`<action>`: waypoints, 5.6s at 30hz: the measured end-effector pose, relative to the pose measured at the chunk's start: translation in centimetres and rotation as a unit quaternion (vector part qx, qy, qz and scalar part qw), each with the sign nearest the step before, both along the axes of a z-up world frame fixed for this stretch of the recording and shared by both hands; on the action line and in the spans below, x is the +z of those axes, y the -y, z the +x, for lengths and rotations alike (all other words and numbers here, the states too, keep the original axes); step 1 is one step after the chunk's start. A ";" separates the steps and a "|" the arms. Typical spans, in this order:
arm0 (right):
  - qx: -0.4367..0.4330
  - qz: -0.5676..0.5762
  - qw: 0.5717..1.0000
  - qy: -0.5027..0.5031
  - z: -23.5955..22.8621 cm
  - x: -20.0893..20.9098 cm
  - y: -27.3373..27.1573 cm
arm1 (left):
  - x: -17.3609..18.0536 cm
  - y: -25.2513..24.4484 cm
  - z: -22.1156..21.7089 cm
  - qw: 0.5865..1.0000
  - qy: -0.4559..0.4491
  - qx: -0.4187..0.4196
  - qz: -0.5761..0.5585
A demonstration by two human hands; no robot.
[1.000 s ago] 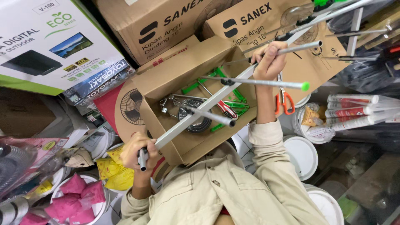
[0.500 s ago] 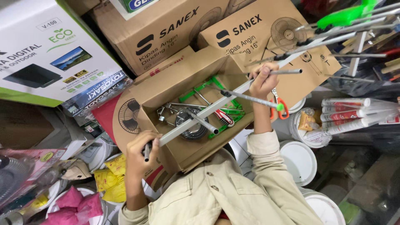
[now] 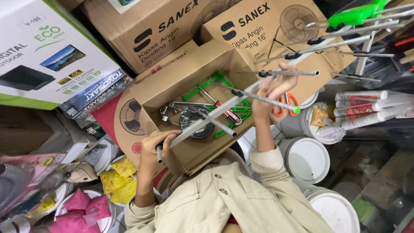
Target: The person assembles a TV antenna by fitting metal rods into the central frame over a cardboard box.
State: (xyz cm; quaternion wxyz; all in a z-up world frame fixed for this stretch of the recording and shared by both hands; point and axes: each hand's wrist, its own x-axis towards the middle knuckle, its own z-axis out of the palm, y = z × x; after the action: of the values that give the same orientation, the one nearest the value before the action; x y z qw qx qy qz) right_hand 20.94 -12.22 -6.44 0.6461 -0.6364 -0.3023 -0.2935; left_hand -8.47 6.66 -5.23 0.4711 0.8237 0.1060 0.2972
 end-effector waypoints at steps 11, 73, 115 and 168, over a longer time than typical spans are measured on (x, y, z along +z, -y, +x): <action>0.002 0.011 0.982 -0.187 0.7 -2.5 -1.0 | 1.5 0.6 1.0 1.000 -0.030 -0.001 0.001; 0.295 -0.391 0.864 -0.120 -4.8 0.4 6.0 | -1.9 0.2 2.5 0.968 0.171 -0.171 0.074; 0.492 -0.127 0.861 -0.011 -16.3 10.2 0.2 | 0.3 2.0 2.2 0.970 0.160 -0.173 0.057; 0.214 -0.680 0.699 -0.057 5.4 -10.9 4.7 | -1.3 0.7 1.0 0.970 0.168 -0.174 0.019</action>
State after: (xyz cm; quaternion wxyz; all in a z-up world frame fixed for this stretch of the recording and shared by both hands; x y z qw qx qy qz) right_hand 26.36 -16.91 -17.36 0.0987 -0.8363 -0.5100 0.1753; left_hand -7.48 5.94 -6.53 0.5110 0.7764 -0.1259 0.3467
